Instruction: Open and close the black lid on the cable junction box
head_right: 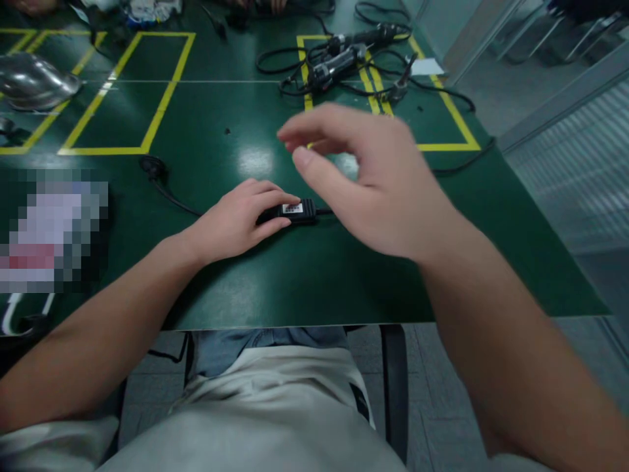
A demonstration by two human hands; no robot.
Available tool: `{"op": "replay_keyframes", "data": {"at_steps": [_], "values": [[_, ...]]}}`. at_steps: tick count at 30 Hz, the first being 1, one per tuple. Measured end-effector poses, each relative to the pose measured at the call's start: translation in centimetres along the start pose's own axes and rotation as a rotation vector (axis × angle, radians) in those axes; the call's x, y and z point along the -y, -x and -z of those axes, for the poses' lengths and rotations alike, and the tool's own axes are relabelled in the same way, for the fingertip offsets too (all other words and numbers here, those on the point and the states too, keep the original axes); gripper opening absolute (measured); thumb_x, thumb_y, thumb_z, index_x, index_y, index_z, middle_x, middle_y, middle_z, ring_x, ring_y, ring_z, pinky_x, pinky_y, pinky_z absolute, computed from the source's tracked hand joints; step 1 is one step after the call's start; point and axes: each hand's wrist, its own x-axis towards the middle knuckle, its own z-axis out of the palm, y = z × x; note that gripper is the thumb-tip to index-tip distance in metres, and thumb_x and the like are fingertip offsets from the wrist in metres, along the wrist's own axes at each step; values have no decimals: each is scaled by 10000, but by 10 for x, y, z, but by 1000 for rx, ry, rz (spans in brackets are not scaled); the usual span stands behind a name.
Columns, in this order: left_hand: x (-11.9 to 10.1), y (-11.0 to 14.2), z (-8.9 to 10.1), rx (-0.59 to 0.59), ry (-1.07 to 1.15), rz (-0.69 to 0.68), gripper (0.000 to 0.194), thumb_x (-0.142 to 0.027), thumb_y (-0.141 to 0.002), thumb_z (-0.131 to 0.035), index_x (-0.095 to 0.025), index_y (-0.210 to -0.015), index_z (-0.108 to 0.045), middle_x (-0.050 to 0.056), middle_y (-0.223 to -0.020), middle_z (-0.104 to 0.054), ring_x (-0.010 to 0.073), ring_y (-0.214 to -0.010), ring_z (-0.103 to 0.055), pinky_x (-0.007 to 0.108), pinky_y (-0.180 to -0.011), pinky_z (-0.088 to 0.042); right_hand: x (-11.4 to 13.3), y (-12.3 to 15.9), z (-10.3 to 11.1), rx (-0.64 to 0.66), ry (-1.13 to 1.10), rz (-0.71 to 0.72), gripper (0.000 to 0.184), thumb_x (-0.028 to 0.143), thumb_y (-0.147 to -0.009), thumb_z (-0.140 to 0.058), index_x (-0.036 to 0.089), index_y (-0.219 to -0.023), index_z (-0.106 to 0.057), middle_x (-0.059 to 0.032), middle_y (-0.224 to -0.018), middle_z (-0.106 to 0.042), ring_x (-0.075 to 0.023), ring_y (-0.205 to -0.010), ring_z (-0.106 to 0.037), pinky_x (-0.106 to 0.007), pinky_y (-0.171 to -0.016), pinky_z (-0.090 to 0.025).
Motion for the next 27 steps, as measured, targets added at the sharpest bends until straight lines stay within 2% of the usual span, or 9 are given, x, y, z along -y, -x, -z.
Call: {"op": "replay_keyframes", "data": {"at_steps": [4, 7, 9, 13, 16, 19, 23, 27], "values": [[-1, 2, 0, 1, 10, -14, 391, -368, -1178, -571, -195, -1474, -759, 145, -1366, -786, 326, -1253, -719, 511, -1171, -529, -49, -14, -22, 103, 72, -62, 294, 388, -1070, -670, 217, -1200, -870, -87, -1209, -875, -312, -1094, -797, -464, -1002, -628], [-2, 3, 1, 2, 9, -5, 379, -357, -1178, -585, -196, -1476, -757, 143, -1364, -786, 322, -1247, -719, 499, -1152, -540, -84, -18, -45, 97, 69, -86, 263, 409, -1052, -674, 223, -1052, -859, -95, -1072, -860, -295, -972, -758, -432, -918, -581], [-2, 4, 2, 2, 10, 8, 368, -348, -1176, -596, -202, -1475, -756, 138, -1369, -784, 316, -1238, -718, 491, -1142, -547, -96, -17, -56, 87, 53, -98, 296, 417, -1062, -631, 216, -983, -833, -93, -996, -838, -278, -908, -724, -403, -844, -538], [-3, 7, 3, 0, 16, 25, 351, -337, -1177, -603, -220, -1473, -753, 126, -1361, -782, 304, -1230, -713, 478, -1134, -558, -99, -10, -63, 83, 49, -108, 342, 401, -1075, -555, 222, -840, -726, -63, -817, -740, -239, -772, -641, -380, -753, -449], [-4, 8, 3, 1, 18, 24, 350, -326, -1176, -604, -220, -1475, -752, 125, -1353, -780, 302, -1225, -712, 479, -1137, -561, -92, -5, -56, 114, 113, -101, 382, 387, -1077, -538, 251, -720, -551, -38, -717, -630, -211, -701, -562, -378, -734, -400], [-5, 9, 3, 0, 11, 21, 358, -318, -1175, -599, -209, -1481, -749, 129, -1353, -778, 306, -1220, -709, 488, -1136, -564, -87, -3, -50, 194, 156, -113, 407, 371, -1073, -530, 264, -690, -443, -27, -677, -578, -197, -665, -509, -380, -722, -363], [-6, 9, 2, -11, -4, 16, 362, -331, -1179, -584, -204, -1475, -749, 134, -1347, -777, 313, -1219, -707, 496, -1137, -569, -87, -2, -47, 306, 213, -134, 434, 392, -1081, -504, 261, -672, -446, -33, -654, -566, -195, -641, -486, -387, -709, -328], [-4, 8, 2, -65, 67, 61, 371, -345, -1202, -527, -210, -1481, -730, 123, -1352, -783, 294, -1232, -722, 472, -1140, -577, -90, -2, -49, 337, 267, -121, 423, 389, -1074, -498, 251, -675, -509, -55, -675, -601, -208, -665, -500, -388, -719, -328]]}}
